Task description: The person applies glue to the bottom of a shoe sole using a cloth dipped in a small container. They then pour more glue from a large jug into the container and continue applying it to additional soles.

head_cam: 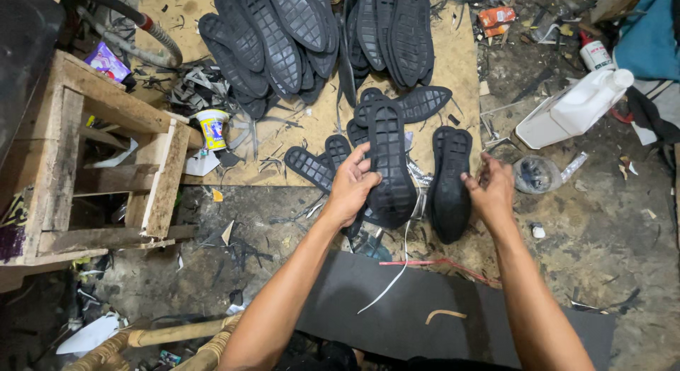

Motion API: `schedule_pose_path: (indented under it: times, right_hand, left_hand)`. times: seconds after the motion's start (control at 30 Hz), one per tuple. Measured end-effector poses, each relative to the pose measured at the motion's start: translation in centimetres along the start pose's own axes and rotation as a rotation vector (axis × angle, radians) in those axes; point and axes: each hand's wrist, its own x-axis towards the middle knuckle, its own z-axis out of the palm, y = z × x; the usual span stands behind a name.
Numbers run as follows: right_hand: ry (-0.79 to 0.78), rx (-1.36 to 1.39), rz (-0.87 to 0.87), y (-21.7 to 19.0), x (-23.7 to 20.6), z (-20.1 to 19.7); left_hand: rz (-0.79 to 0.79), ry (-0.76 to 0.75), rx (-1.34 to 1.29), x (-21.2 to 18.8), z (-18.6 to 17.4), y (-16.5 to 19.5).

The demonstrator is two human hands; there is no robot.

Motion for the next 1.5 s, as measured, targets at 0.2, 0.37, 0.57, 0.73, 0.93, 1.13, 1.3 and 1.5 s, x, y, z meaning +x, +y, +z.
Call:
schedule_pose_path:
  times: [0.2,0.37,0.57,0.73,0.93,1.13,1.3,1.5]
  right_hand:
    - [-0.322,0.463,0.0,-4.4,-2.0,1.7]
    - [-0.409,0.476,0.006,-6.3,-3.0,3.1]
    - [-0.338,0.71,0.174,-2.2,-1.8,0.8]
    - [0.008,-0.153,-0.15,-0.7,-1.1,-0.3]
    - [-0.283,0.206,-0.158,-4.9,0.0,5.3]
    - [-0.147,-0.446,-0.524,-11.3,4.5,9.2]
    - [-0.051,-0.603,-0.86,-13.6,8.0,10.1]
    - [-0.098,-0.736,-0.94,-13.1,9.3,8.5]
  left_hand:
    - [0.042,-0.102,-0.044,-0.4,0.7,-0.7]
    - [0.054,-0.116,0.092,-0.5,1.5,-1.3]
    - [-0.074,0.237,0.349,0.6,-1.2,-0.9]
    - [-0.025,0.595,1.054,-0.2,-2.4,-1.1]
    - [-0.16,0.711,1.117,-0.3,-2.1,-0.4]
    - [-0.14,0.623,0.708,-0.1,-3.7,-1.7]
    - [-0.12,0.455,0.301,-0.1,-4.1,-3.4]
    - [-0.042,0.313,0.059,-0.5,-4.6,-3.0]
